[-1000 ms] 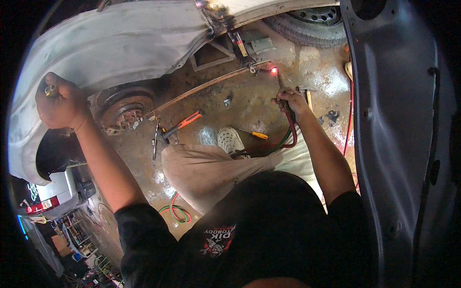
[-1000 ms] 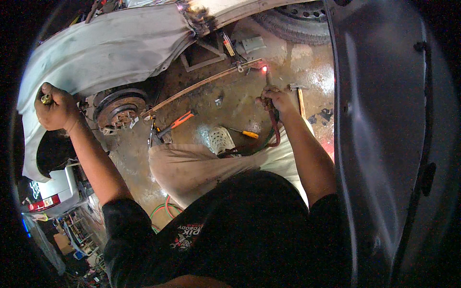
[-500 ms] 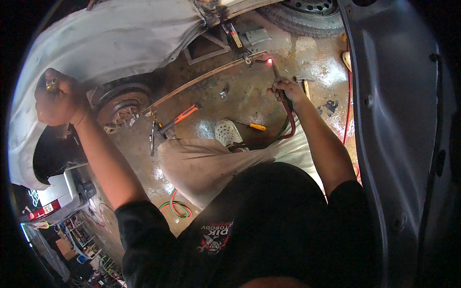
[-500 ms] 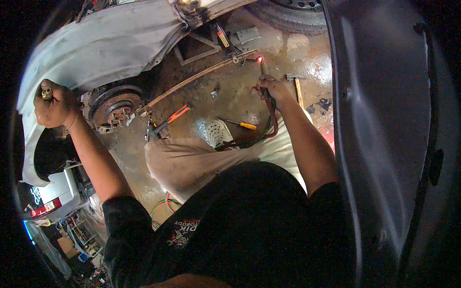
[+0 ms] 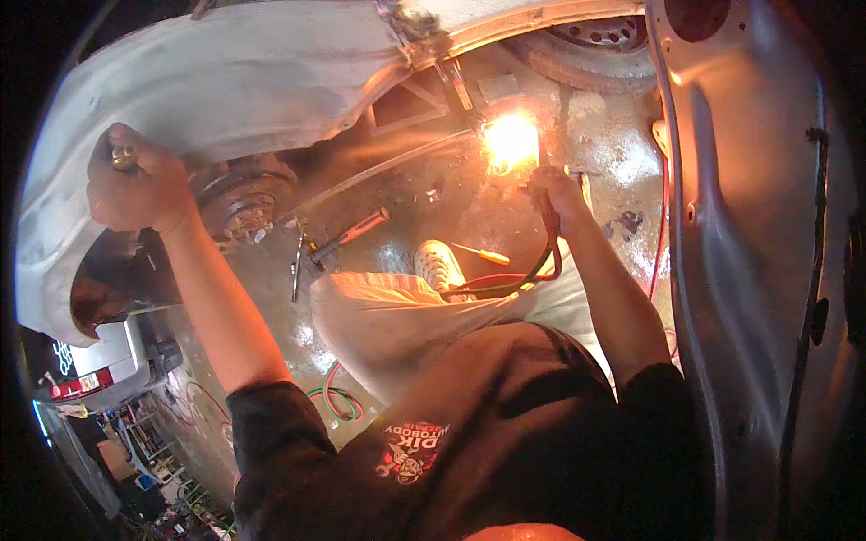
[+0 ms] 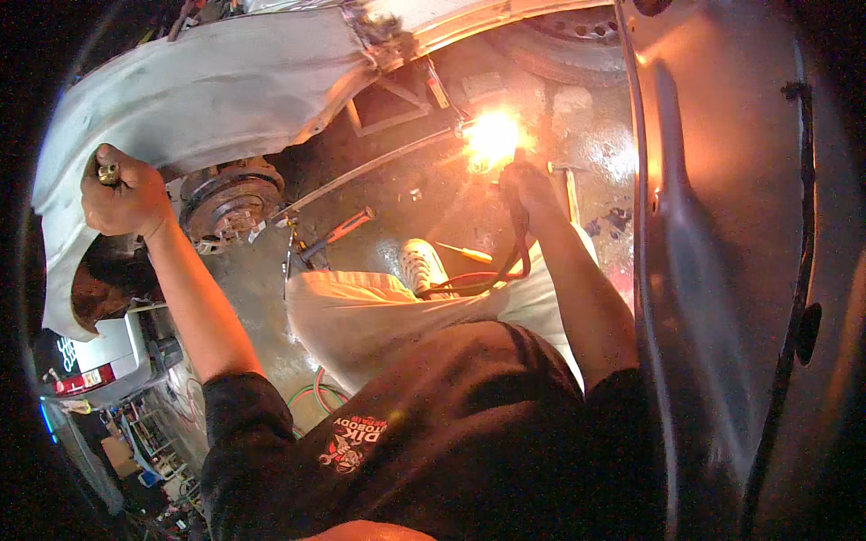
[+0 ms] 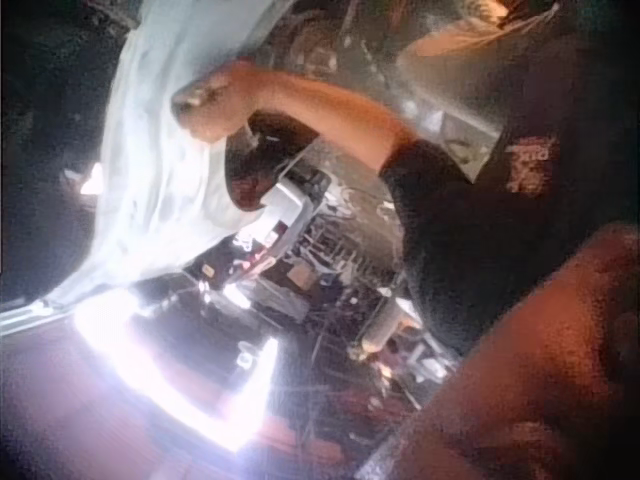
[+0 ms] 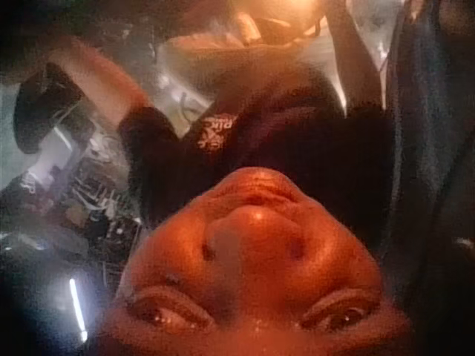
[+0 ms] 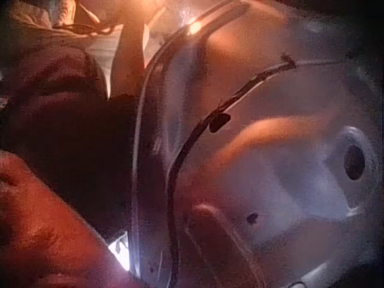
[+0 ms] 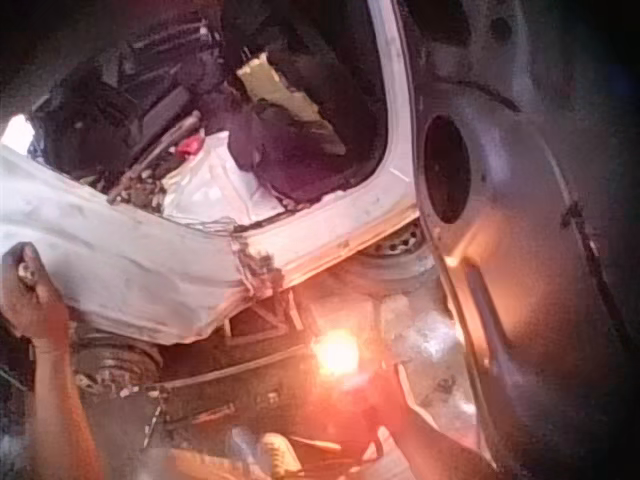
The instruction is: The person uses a welding torch to heat and weld a section of the car's undercarriage. They adjust the torch and reposition their hands to maintain the weld along the metal seam.
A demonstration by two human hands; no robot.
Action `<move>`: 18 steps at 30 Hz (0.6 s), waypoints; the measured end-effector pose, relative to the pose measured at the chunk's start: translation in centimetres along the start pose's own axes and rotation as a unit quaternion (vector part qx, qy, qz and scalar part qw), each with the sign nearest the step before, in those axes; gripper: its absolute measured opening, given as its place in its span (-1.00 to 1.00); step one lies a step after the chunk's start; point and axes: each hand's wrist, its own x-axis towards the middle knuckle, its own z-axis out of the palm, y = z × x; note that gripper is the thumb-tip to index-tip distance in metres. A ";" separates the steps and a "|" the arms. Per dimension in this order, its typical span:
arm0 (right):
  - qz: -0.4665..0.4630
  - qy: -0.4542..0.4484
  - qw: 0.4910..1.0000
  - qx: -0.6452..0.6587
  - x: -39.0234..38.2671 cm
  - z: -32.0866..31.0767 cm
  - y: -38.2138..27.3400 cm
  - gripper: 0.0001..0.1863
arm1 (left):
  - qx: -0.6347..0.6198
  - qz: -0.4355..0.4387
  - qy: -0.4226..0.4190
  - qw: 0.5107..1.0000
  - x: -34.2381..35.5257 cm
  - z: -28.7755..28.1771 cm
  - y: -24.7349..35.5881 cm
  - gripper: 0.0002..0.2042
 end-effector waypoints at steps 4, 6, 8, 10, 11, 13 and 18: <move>0.006 0.038 0.998 -0.044 -5.5 2.9 -1.9 -0.84 | 0.025 0.035 0.034 0.999 -0.3 0.5 -1.3 -0.64; 0.020 0.043 0.992 -0.113 -9.5 4.5 -4.7 -0.81 | 0.008 0.029 0.030 0.999 -0.5 -0.1 -1.2 -0.64; -0.011 0.030 0.989 -0.147 -10.9 4.6 -4.8 -0.83 | -0.024 0.007 0.021 0.999 0.0 -0.3 -0.3 -0.65; -0.002 0.031 0.986 -0.163 -13.1 5.2 -5.6 -0.84 | -0.066 -0.031 -0.002 0.997 0.0 -0.5 0.5 -0.67; -0.014 0.035 0.976 -0.213 -14.0 5.4 -5.7 -0.84 | -0.051 -0.019 -0.002 0.998 0.2 -0.5 0.4 -0.68; -0.025 0.001 0.973 -0.230 -15.9 5.5 -6.0 -0.84 | -0.020 0.004 -0.007 1.000 0.2 -0.6 0.2 -0.69; -0.022 -0.066 0.966 -0.247 -19.3 4.6 -5.8 -0.80 | -0.038 -0.023 -0.006 0.999 0.3 -0.7 -0.1 -0.52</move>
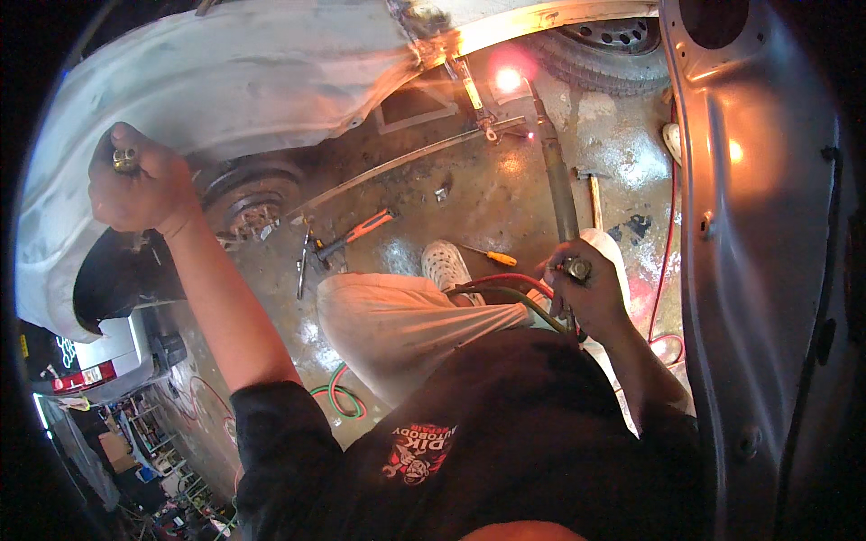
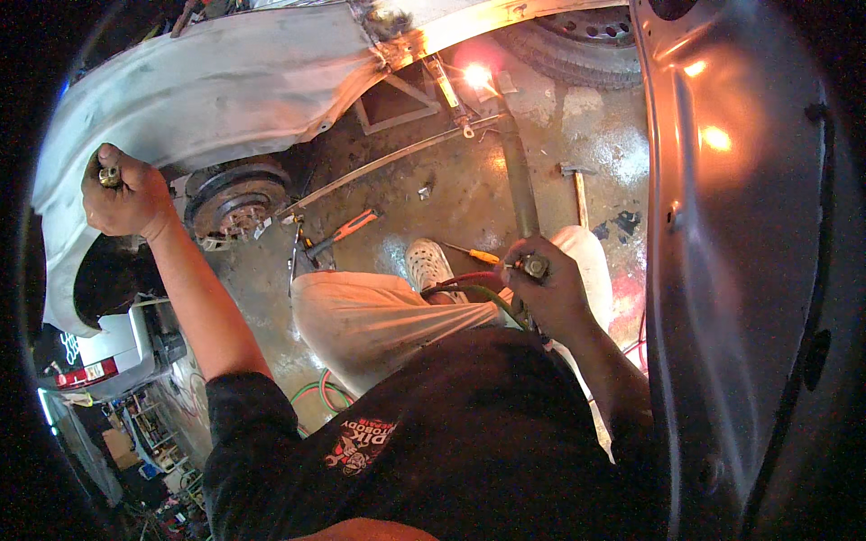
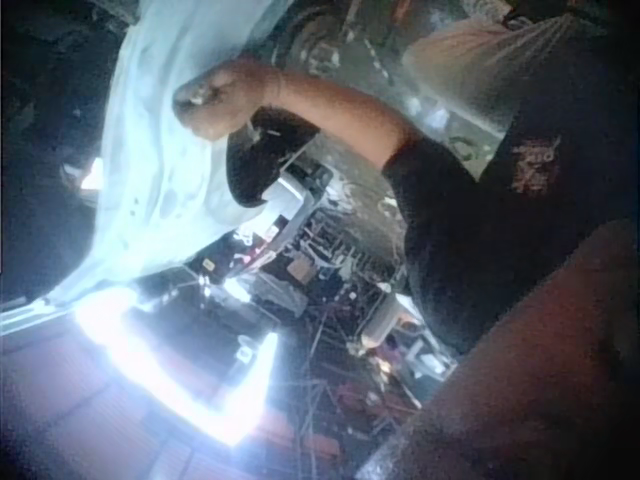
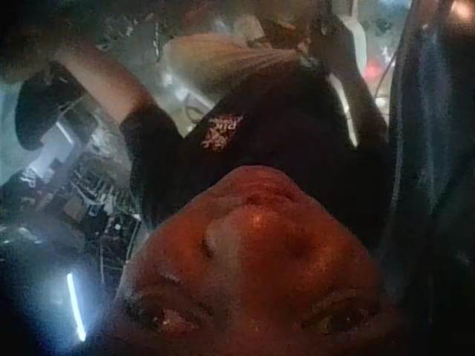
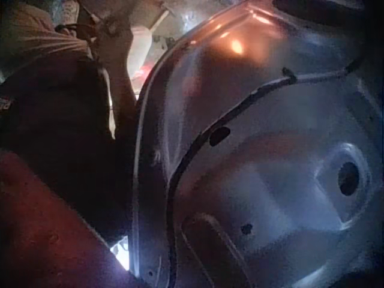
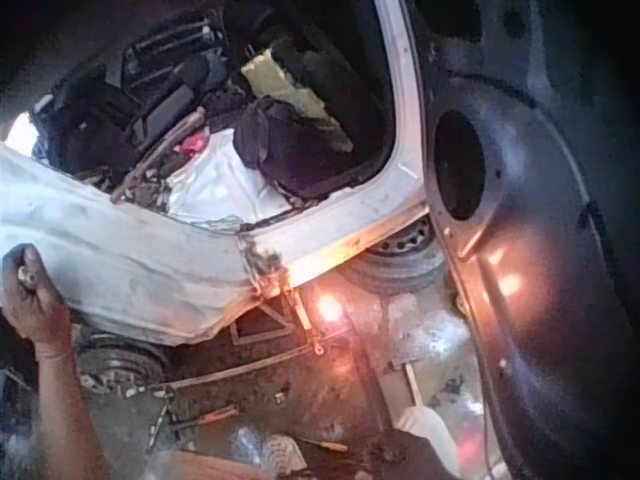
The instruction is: The person uses a welding torch to heat and weld a section of the car's undercarriage. They adjust the torch and reposition their hands to maintain the weld along the metal seam.
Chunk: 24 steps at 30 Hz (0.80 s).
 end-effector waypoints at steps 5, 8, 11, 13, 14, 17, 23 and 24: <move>-0.071 -0.082 0.992 -0.071 -1.2 0.3 -1.6 -0.85 | -0.082 -0.024 -0.190 0.978 -5.0 -3.7 7.2 -0.59; -0.212 -0.101 0.964 -0.124 0.3 1.5 -1.7 -0.86 | -0.348 -0.320 -0.526 0.707 -8.8 -8.3 17.5 -0.58; -0.170 -0.158 0.969 -0.081 1.0 2.7 -2.0 -0.82 | -0.466 -0.426 -0.658 0.410 -10.6 -10.7 24.4 -0.55; -0.104 -0.175 0.977 -0.070 1.3 3.4 -2.1 -0.83 | -0.532 -0.436 -0.645 0.332 -13.0 -11.3 26.6 -0.56; -0.071 -0.183 0.978 -0.064 1.4 3.4 -2.2 -0.84 | -0.547 -0.449 -0.634 0.311 -13.4 -11.3 27.5 -0.56; -0.072 -0.160 0.984 -0.039 1.5 3.2 -1.3 -0.82 | -0.559 -0.439 -0.644 0.283 -13.0 -11.1 28.0 -0.59; 0.006 -0.043 0.999 -0.025 1.9 1.0 -0.1 -0.79 | -0.553 -0.346 -0.667 0.359 -19.6 -11.3 30.7 -0.55; 0.037 -0.013 0.999 0.003 2.3 0.8 -0.7 -0.77 | -0.528 -0.312 -0.691 0.382 -20.7 -11.4 31.2 -0.53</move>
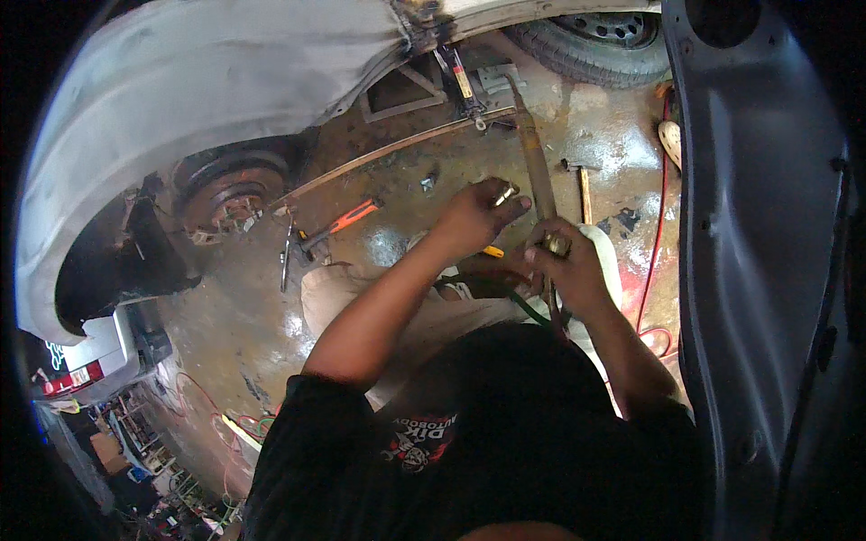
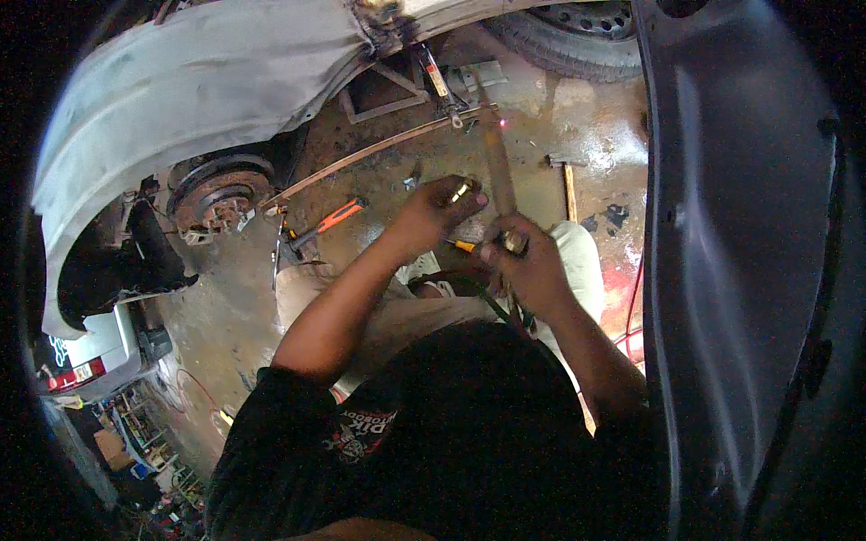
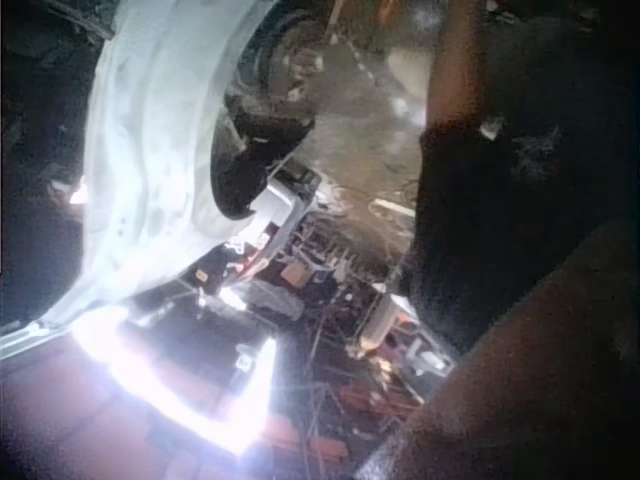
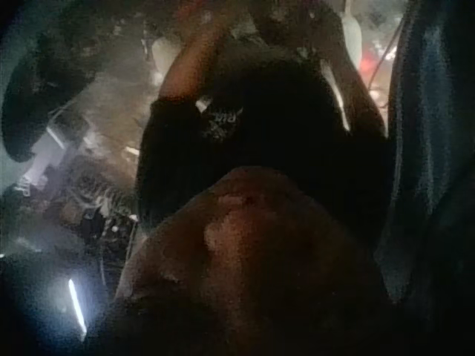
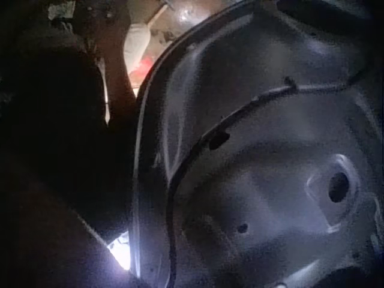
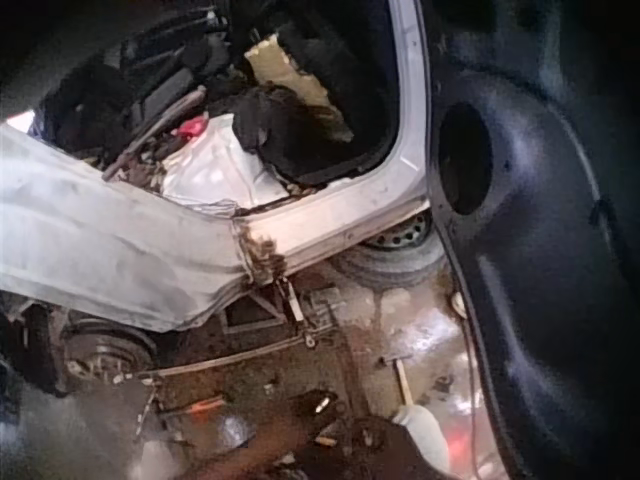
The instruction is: The person uses a welding torch to heat and weld a section of the car's undercarriage. They adjust the torch and reposition their hands to maintain the weld along the metal seam.
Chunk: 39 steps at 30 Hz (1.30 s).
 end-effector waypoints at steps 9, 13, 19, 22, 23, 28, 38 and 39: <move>0.022 0.046 0.987 0.154 15.1 -5.2 7.3 -0.79 | 0.131 -0.003 -0.043 0.990 0.7 -0.1 -1.3 -0.52; 0.025 0.040 0.983 0.177 17.3 -4.4 7.8 -0.88 | 0.144 0.019 -0.011 0.989 0.6 -1.0 -1.7 -0.47; 0.014 0.101 0.970 0.221 15.2 -2.8 8.2 -0.81 | 0.267 -0.004 0.069 0.961 1.1 -1.9 -2.8 -0.54; 0.007 0.065 0.985 0.160 10.1 -2.5 5.3 -0.84 | 0.177 0.065 0.094 0.978 0.6 -3.2 -2.3 -0.66; -0.002 0.062 0.989 0.133 8.6 -2.5 4.9 -0.84 | 0.085 0.019 0.105 0.991 0.6 -3.2 -1.6 -0.69; -0.013 0.042 0.998 0.042 2.1 -1.2 1.6 -0.87 | -0.040 -0.053 0.025 0.997 0.0 -3.8 1.0 -0.62; -0.132 -0.133 0.978 -0.087 -1.3 1.2 0.6 -0.86 | -0.278 0.047 -0.077 0.956 -1.5 -2.3 3.0 -0.63; -0.133 -0.132 0.980 -0.074 -0.7 1.5 0.4 -0.87 | -0.281 0.037 -0.080 0.956 -1.2 -3.2 3.1 -0.67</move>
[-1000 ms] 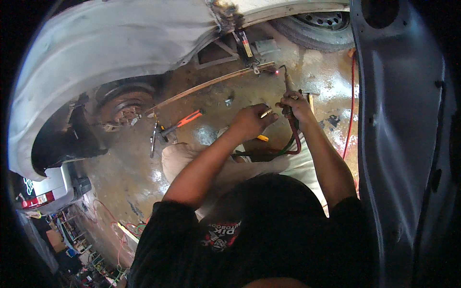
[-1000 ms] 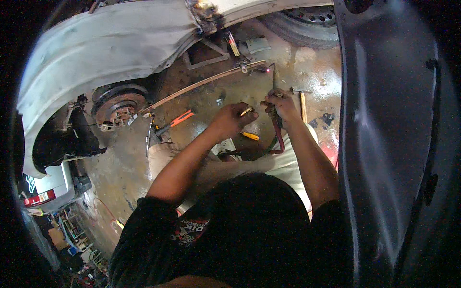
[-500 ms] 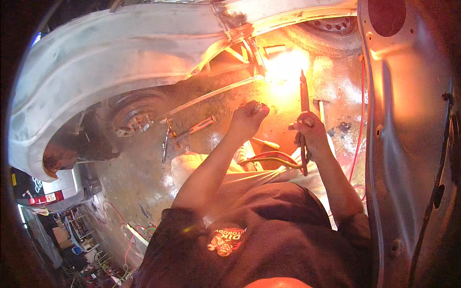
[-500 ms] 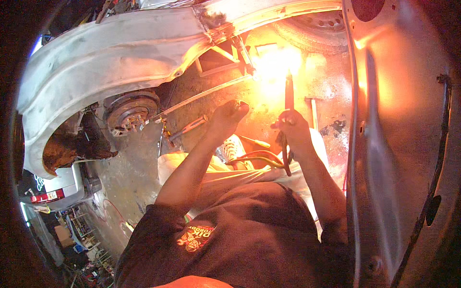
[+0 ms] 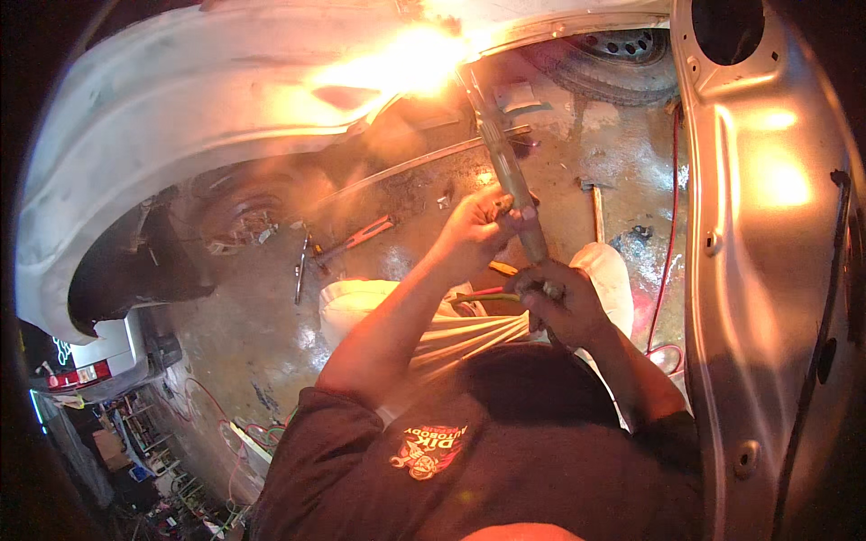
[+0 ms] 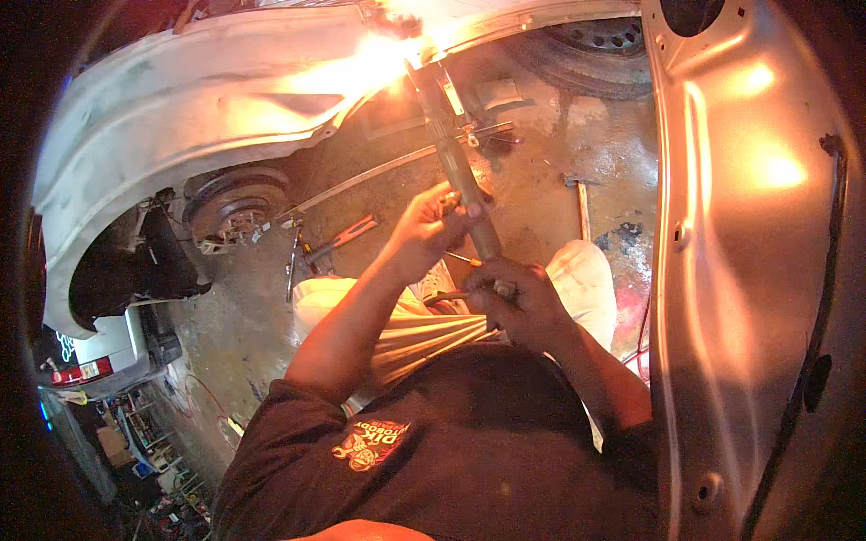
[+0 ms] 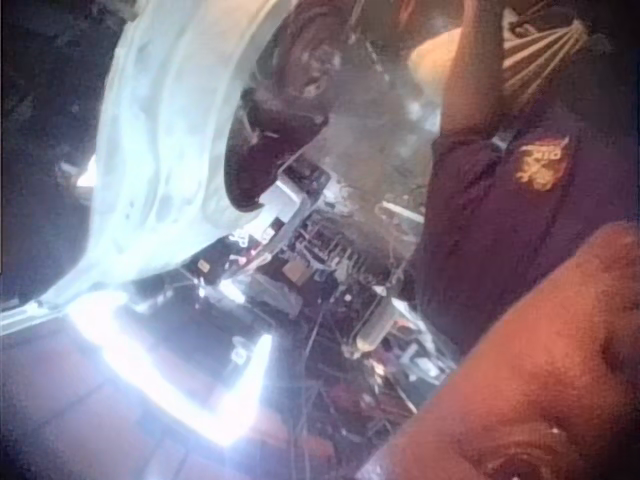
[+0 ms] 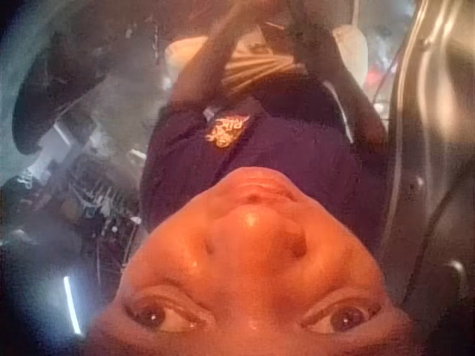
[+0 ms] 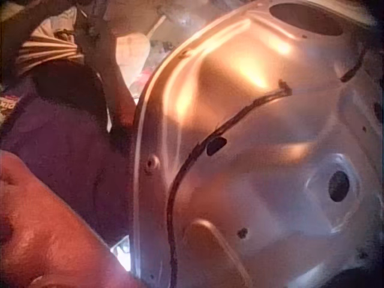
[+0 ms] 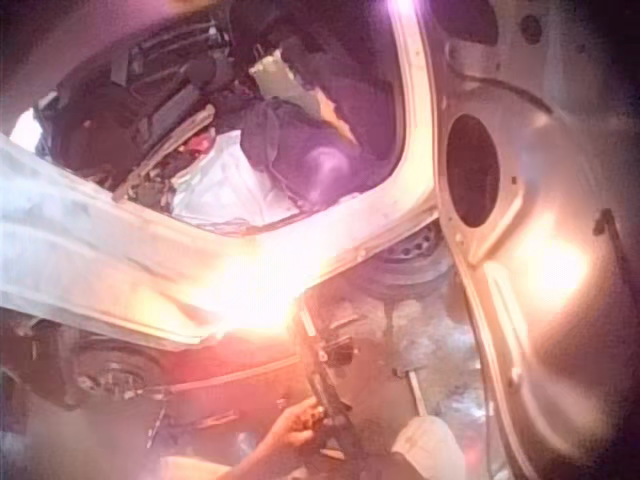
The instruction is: The person uses a welding torch to heat and weld a section of the car's undercarriage. They adjust the torch and reposition their hands to maintain the weld along the metal seam.
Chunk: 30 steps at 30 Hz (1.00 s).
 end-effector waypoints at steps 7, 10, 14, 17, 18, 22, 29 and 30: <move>-0.041 -0.009 0.996 0.074 3.3 0.2 0.0 -0.88 | 0.007 0.047 0.080 0.996 1.2 -0.1 1.5 -0.64; -0.071 -0.001 0.994 0.079 3.9 0.4 1.2 -0.87 | -0.004 0.038 0.069 0.997 1.5 -0.6 1.5 -0.63; -0.054 -0.007 0.995 0.082 4.6 0.6 1.1 -0.87 | 0.012 0.025 0.086 0.996 1.7 -1.1 1.6 -0.64; -0.074 -0.009 0.993 0.096 4.9 0.6 1.8 -0.88 | 0.005 0.029 0.090 0.995 1.8 -0.9 1.5 -0.68; -0.075 -0.016 0.991 0.106 4.9 0.5 2.1 -0.89 | 0.011 0.027 0.091 0.995 1.7 -0.8 1.6 -0.69; -0.092 -0.045 0.990 0.099 4.8 0.3 2.2 -0.91 | 0.062 0.027 0.094 0.993 1.6 -0.8 1.8 -0.73; -0.094 -0.030 0.990 0.096 4.6 0.5 2.7 -0.90 | 0.082 0.009 0.120 0.989 1.5 -0.8 1.3 -0.71; -0.104 -0.028 0.991 0.082 4.8 0.4 2.8 -0.90 | 0.097 -0.011 0.132 0.986 1.4 -0.8 1.4 -0.72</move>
